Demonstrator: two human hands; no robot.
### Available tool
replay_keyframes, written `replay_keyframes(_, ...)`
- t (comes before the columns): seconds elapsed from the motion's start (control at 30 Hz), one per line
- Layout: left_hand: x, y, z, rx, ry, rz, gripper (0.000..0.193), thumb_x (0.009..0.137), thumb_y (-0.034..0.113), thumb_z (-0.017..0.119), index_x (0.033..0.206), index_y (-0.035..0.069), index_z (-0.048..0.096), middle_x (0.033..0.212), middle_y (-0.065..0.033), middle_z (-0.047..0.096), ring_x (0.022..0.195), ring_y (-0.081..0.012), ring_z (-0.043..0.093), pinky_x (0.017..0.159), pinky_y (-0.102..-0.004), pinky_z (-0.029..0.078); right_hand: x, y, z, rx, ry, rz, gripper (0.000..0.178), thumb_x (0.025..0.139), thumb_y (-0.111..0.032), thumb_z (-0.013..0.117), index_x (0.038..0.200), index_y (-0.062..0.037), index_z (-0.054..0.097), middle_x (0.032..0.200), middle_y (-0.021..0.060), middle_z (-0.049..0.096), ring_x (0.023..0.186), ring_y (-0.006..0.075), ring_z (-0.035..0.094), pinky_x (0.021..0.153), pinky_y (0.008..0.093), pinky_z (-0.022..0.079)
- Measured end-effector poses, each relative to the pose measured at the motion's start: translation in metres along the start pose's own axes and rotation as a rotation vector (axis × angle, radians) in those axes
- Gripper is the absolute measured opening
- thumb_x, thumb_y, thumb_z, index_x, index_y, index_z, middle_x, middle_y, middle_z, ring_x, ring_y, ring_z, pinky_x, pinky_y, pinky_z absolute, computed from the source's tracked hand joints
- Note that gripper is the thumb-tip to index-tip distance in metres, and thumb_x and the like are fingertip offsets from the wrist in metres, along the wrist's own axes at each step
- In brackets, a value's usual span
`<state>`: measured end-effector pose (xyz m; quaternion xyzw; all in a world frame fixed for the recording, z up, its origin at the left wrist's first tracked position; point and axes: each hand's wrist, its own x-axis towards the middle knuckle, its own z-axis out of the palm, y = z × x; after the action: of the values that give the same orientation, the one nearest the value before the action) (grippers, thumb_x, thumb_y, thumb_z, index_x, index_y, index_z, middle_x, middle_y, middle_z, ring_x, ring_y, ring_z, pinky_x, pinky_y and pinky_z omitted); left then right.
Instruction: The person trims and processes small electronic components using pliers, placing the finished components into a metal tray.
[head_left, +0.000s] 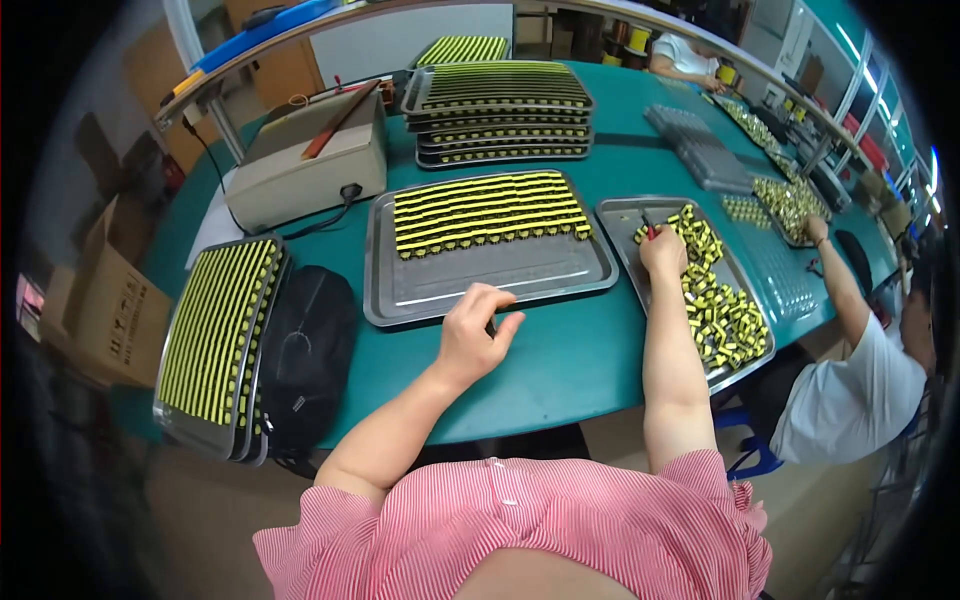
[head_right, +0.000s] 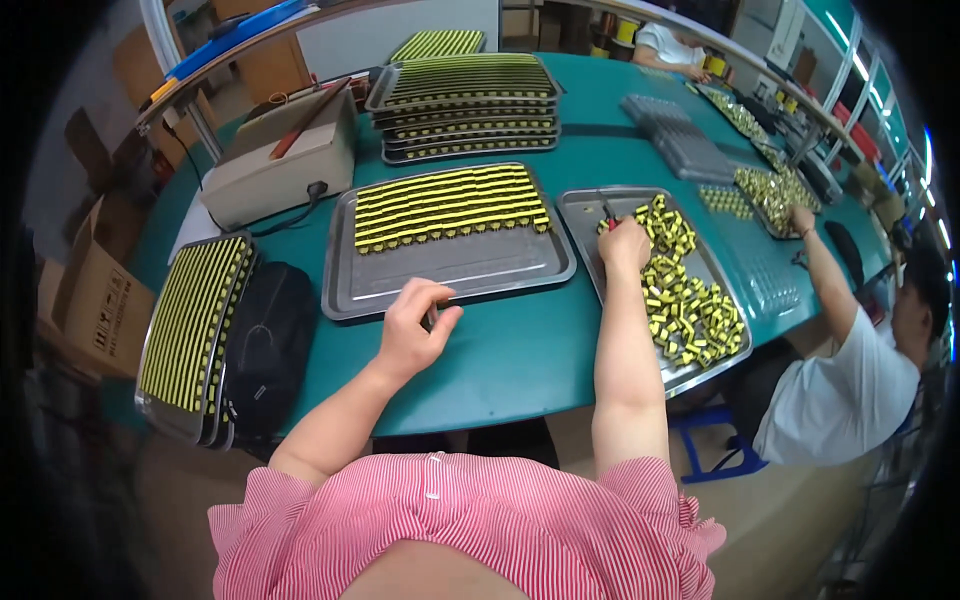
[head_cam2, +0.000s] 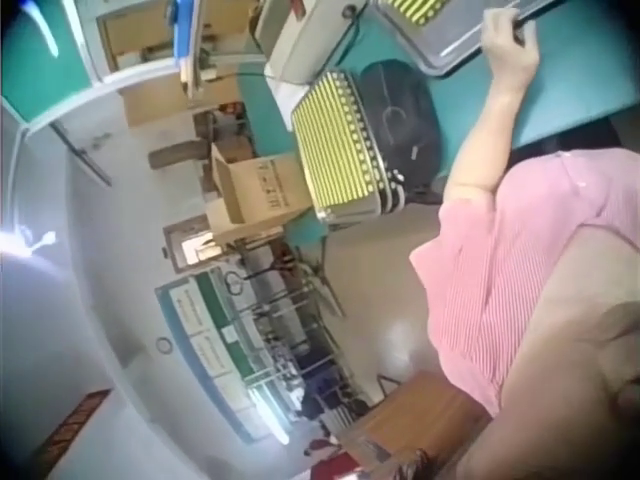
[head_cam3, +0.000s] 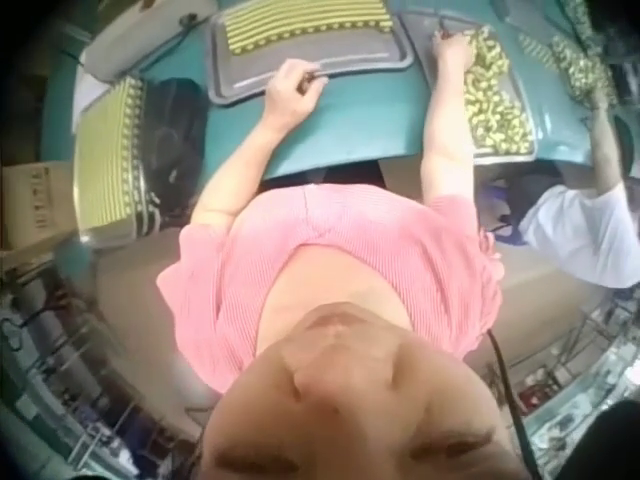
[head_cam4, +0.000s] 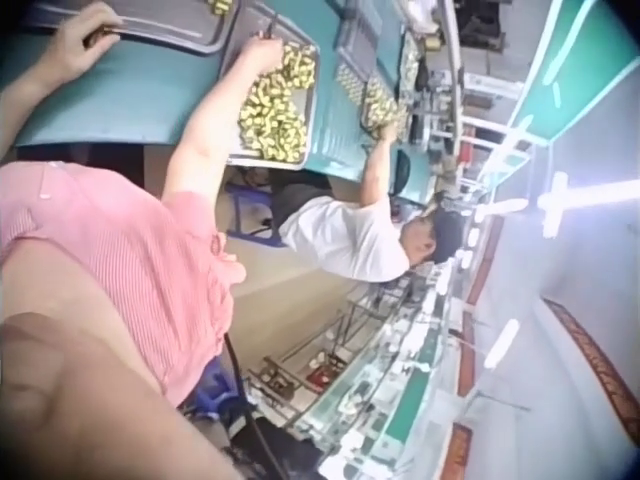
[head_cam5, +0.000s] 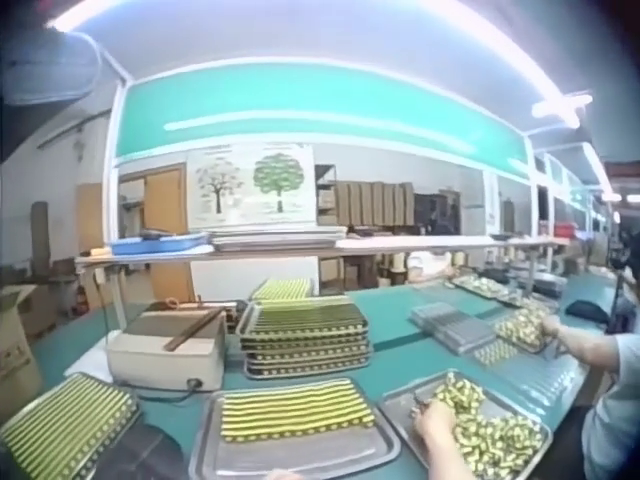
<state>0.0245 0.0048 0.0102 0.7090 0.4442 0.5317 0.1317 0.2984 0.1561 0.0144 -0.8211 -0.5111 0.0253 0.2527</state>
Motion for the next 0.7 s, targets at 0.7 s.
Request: replay_keyframes(0.7,-0.002,-0.004,0.000,-0.053,-0.146,-0.093,0.021,0.072,0.014,0.066,0.088,0.002,0.060,0.079,-0.0069,0.057,0.060,-0.0160,0.052,0.057,-0.0268,0.043,0.011,0.003,0.016,-0.219,0.048,-0.181,0.028,0.071,-0.029,0.065,0.087,-0.0051,0.064,0.084,0.0152,0.065,0.079,0.0300,0.062,0.071,0.0387,0.050)
